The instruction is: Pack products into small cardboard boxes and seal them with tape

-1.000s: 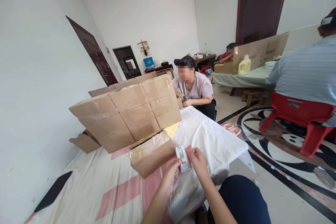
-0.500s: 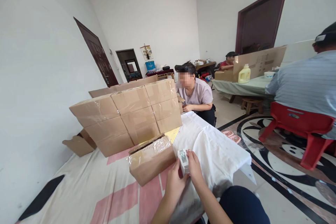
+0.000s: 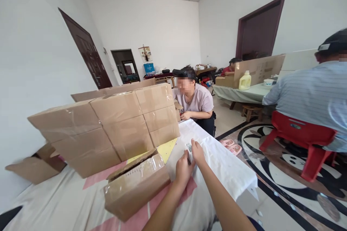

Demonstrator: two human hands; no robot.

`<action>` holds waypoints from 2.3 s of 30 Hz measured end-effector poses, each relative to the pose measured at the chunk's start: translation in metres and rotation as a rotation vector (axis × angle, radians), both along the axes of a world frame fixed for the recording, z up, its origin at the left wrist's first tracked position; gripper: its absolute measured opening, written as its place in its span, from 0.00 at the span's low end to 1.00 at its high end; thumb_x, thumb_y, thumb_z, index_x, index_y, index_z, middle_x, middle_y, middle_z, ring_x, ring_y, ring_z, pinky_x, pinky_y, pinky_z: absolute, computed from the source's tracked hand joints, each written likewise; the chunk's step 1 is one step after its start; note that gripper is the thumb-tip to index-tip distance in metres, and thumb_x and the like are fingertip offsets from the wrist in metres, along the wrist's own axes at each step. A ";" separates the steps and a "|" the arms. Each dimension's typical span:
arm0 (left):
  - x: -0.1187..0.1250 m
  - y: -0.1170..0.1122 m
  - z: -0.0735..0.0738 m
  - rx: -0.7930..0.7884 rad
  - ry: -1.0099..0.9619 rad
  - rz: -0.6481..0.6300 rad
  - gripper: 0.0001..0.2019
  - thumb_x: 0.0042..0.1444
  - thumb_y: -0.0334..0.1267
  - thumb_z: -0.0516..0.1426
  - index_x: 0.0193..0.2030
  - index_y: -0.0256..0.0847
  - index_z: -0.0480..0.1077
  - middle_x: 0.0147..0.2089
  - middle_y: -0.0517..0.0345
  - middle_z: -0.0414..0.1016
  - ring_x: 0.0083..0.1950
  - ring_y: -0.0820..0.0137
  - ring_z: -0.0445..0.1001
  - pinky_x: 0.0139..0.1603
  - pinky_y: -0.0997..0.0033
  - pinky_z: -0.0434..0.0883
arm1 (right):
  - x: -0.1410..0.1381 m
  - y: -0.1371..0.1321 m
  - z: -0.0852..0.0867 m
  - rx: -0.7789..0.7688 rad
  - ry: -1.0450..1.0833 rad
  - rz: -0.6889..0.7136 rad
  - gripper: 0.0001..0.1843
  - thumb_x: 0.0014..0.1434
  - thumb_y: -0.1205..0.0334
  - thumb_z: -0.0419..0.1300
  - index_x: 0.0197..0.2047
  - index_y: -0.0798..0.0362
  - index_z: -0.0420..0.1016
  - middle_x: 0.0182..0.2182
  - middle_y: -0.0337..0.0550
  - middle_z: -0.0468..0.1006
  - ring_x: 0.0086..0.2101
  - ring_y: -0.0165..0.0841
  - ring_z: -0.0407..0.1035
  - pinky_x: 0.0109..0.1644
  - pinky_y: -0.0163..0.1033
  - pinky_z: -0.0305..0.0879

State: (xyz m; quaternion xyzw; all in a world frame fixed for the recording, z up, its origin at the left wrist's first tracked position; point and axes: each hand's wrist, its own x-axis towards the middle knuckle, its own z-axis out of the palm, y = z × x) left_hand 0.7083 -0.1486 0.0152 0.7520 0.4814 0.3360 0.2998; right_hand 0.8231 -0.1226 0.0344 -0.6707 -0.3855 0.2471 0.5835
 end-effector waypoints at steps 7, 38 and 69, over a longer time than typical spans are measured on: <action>0.003 -0.003 -0.001 -0.004 0.090 0.028 0.27 0.62 0.43 0.57 0.67 0.40 0.63 0.61 0.39 0.75 0.58 0.51 0.76 0.56 0.60 0.68 | -0.002 -0.006 -0.012 0.069 -0.026 -0.018 0.23 0.64 0.41 0.47 0.26 0.48 0.66 0.27 0.45 0.78 0.35 0.41 0.72 0.44 0.43 0.65; -0.270 -0.166 0.145 0.312 -0.154 0.236 0.06 0.59 0.39 0.62 0.35 0.40 0.80 0.18 0.70 0.56 0.21 0.79 0.55 0.23 0.77 0.55 | -0.204 -0.174 0.123 0.262 -0.139 1.192 0.12 0.67 0.67 0.52 0.41 0.51 0.78 0.32 0.38 0.81 0.34 0.31 0.76 0.36 0.33 0.68; -0.249 -0.023 0.131 -0.166 -0.080 0.241 0.13 0.45 0.47 0.66 0.27 0.38 0.79 0.27 0.59 0.76 0.33 0.69 0.70 0.37 0.70 0.63 | -0.149 -0.062 0.070 0.264 -1.175 0.706 0.28 0.74 0.55 0.43 0.70 0.58 0.65 0.69 0.49 0.64 0.70 0.48 0.52 0.68 0.57 0.56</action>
